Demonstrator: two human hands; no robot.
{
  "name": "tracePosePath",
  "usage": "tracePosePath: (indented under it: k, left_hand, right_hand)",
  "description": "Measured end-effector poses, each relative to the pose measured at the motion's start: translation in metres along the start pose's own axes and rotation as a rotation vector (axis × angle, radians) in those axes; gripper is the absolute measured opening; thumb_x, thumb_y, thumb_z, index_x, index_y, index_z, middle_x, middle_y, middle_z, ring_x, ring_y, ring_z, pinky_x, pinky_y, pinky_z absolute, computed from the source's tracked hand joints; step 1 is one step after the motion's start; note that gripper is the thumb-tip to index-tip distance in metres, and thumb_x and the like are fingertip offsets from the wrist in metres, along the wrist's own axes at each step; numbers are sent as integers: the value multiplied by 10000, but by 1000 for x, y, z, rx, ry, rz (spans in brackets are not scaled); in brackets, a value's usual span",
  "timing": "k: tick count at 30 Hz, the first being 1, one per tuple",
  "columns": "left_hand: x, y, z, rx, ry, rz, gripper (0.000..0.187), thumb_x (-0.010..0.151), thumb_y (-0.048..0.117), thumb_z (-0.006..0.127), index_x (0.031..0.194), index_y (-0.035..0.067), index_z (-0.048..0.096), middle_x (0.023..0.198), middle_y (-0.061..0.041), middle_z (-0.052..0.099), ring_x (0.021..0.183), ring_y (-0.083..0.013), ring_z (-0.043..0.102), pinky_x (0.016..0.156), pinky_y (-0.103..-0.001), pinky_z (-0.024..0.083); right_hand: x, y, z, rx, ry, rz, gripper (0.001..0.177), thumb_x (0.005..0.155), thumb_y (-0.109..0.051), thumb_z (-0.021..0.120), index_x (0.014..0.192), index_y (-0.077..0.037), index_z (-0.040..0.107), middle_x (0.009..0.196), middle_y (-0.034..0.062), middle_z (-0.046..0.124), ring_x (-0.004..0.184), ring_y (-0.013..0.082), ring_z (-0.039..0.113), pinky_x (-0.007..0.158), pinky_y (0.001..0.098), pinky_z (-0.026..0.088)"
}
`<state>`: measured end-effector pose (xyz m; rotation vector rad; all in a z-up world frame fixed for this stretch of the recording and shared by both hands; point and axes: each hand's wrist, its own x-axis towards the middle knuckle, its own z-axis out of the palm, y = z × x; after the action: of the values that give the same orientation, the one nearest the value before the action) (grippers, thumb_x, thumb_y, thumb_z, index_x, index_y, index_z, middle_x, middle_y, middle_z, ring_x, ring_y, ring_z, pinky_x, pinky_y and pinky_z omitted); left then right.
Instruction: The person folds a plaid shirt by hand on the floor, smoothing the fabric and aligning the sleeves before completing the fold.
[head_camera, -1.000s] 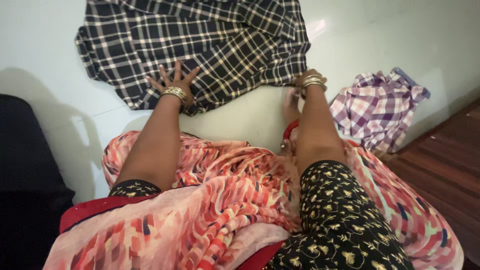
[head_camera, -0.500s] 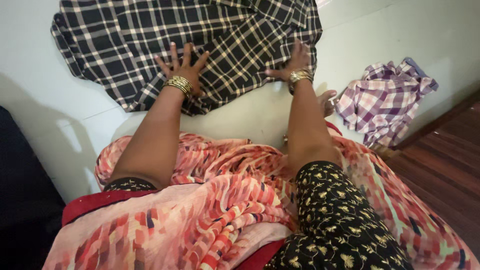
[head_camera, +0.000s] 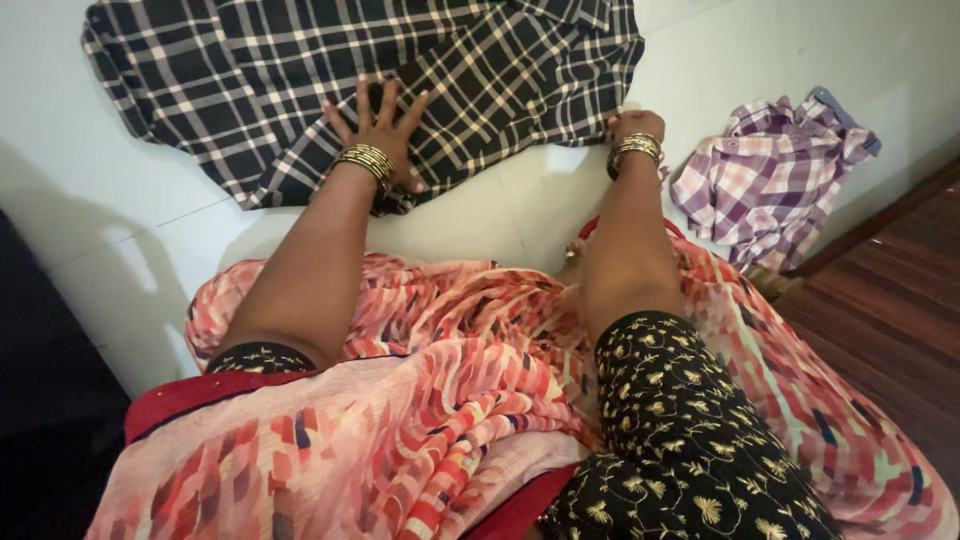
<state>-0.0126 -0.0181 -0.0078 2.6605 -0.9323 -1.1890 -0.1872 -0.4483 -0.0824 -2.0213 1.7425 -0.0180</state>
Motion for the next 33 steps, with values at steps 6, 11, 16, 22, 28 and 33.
tracePosePath:
  k: [6,11,16,22,28,33]
  left_hand:
    - [-4,-3,-10,33,-56,-26,1517,494,529,979,1581,559,-79,1716,55,-199,1517,-352,-295,1039,-884,-64]
    - [-6,1,-15,65,-86,-64,1552,469,547,991,1570,560,-103,1711,70,-209,1522,-350,-291,1044,-884,-63]
    - [-11,10,-18,80,-131,-87,1558,491,490,1010,1579,535,-104,1710,68,-251,1512,-380,-293,1022,-895,-45]
    - [-13,8,-26,115,-229,-26,1519,553,416,1007,1591,517,-98,1705,38,-239,1519,-427,-289,1040,-873,-23]
    - [0,-14,-40,36,-145,54,1034,726,617,828,1578,435,271,1732,22,82,1584,-368,35,1164,-800,-32]
    - [5,-44,-50,-129,27,40,938,758,568,808,1555,377,353,1650,-29,278,1520,-288,248,1178,-739,19]
  right_hand:
    - [-31,-13,-30,30,310,-76,119,752,-112,816,833,-123,729,860,59,779,816,230,769,767,397,612]
    - [-39,-23,-28,-278,335,15,89,769,-175,798,823,-237,761,987,75,711,1054,316,603,824,489,486]
    - [-34,-37,-25,-419,483,-293,318,601,-122,811,891,-235,746,999,27,748,1065,315,617,879,542,456]
    - [-42,-82,-2,-351,11,-334,221,734,-200,826,943,-229,760,976,4,744,926,245,666,842,519,428]
    - [-23,-163,43,30,-141,-554,347,843,-196,830,1149,-130,681,1004,94,765,849,270,732,742,385,607]
    - [4,-244,91,37,238,-1181,569,822,-269,977,1228,-38,652,924,202,755,806,334,708,712,441,590]
